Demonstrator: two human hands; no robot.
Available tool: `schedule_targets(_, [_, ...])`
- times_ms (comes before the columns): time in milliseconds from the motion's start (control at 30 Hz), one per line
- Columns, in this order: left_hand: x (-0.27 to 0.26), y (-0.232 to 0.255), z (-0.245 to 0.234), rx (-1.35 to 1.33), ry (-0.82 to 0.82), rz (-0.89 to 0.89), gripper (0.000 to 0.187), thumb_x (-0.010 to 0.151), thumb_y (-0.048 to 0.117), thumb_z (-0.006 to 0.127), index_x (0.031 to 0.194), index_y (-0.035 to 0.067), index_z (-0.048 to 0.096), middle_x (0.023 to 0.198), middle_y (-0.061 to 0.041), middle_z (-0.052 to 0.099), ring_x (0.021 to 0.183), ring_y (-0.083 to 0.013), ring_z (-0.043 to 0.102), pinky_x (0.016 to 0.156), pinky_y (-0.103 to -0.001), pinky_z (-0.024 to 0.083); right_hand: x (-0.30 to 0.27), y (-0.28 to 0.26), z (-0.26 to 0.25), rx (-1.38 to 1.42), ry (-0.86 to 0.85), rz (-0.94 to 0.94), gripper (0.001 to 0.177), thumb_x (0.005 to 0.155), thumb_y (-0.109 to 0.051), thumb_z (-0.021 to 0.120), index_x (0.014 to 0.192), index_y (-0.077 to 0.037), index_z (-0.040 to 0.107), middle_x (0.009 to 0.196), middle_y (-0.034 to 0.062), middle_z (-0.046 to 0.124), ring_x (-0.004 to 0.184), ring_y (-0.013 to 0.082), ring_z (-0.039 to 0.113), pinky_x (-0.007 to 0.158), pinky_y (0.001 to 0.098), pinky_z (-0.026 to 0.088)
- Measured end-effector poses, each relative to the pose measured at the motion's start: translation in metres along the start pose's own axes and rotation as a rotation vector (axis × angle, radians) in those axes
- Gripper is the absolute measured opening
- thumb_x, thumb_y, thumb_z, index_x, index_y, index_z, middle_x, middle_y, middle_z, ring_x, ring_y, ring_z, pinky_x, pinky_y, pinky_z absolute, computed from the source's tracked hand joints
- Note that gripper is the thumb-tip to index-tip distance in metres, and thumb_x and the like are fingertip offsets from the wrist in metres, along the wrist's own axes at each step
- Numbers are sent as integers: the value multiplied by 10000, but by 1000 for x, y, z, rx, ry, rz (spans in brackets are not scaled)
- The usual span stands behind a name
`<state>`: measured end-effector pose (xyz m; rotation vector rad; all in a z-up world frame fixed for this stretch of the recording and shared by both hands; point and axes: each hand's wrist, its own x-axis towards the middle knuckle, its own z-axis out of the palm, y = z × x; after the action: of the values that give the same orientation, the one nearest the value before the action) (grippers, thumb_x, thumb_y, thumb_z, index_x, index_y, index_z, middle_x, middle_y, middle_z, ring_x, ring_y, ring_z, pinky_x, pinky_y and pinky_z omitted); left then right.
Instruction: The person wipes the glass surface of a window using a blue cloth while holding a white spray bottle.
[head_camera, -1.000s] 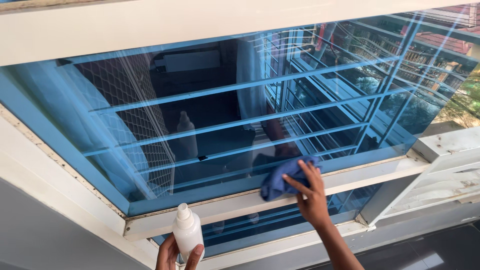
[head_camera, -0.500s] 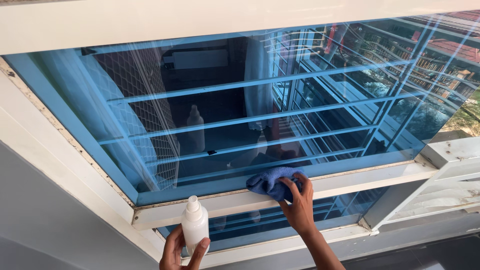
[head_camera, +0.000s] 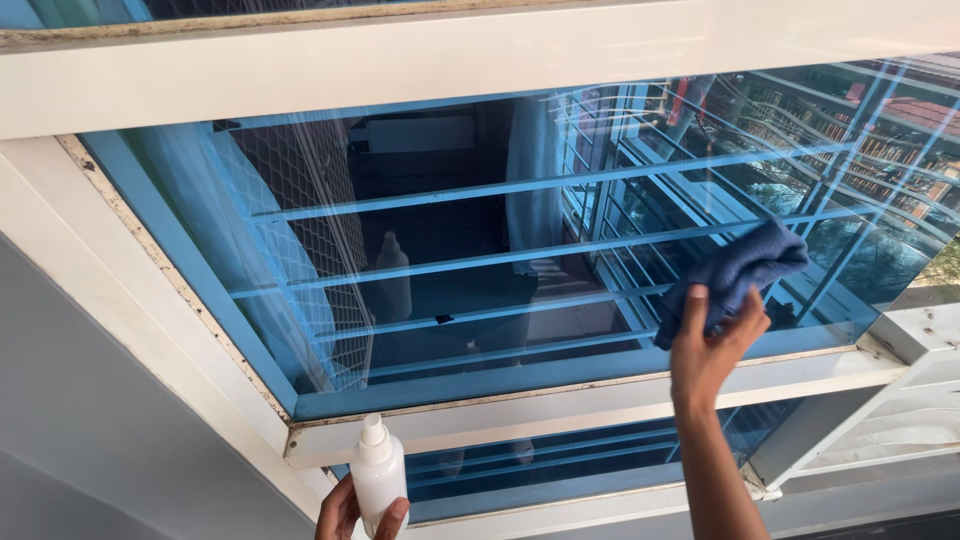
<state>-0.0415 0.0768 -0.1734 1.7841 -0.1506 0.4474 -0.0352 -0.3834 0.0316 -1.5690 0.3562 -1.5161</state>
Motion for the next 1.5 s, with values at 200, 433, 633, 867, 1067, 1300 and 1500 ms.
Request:
schedule_targets(200, [6,0,9,24,-25,42,833,733,294,839,1365,-68,435,1241,-281,672,1116,-372,727,994,-534,562,-59,-30,22,-118,-401,-310,563,873,-194,830,1374,-131,580,1324,231,388,1209,375,508,929,443,514])
schedule_targets(433, [16,-4,10,45,-121,17,839,736,286,842,1371,-60,417,1246,-278,658,1124,-366,725,994,-536,561,-47,-4,-7,-375,-507,-567,660,678,75,728,1280,-193,684,1241,171,553,1159,368,577,972,470,524])
schedule_targets(633, [10,-3,8,1,-133,10,823,745,275,835,1367,-67,420,1250,-288,656,1123,-370,725,995,-536,563,-14,39,-9,-182,-82,-259,526,1081,-159,699,1502,-22,414,1376,228,505,1217,349,592,1018,430,506])
schedule_targets(867, [10,-8,17,-12,-136,-14,824,739,289,838,1369,-56,434,1257,-283,660,1131,-368,722,1003,-540,560,-55,50,-8,29,-17,542,750,1014,-444,548,1468,18,169,1241,260,524,965,277,669,660,420,623])
schedule_targets(1067, [18,-19,43,-8,-207,-27,878,706,318,865,1386,-26,428,1263,-262,670,1149,-357,712,1029,-555,523,-75,-1,-2,-284,-491,78,477,990,-211,632,1394,-26,458,1227,241,612,846,304,742,609,370,596])
schedule_targets(1300, [17,5,85,-66,-381,-72,881,689,310,891,1376,-6,439,1259,-255,664,1153,-342,721,1034,-551,538,-87,-23,-6,-425,-659,-492,579,753,28,750,1292,-149,636,1135,121,582,914,327,661,745,436,561])
schedule_targets(1500, [4,73,113,-154,-383,64,804,752,207,861,1391,-45,442,1322,-282,611,1275,-401,614,1102,-593,444,-24,-11,-38,-418,-444,-439,608,713,88,718,1259,-180,695,1127,152,598,816,319,658,679,392,551])
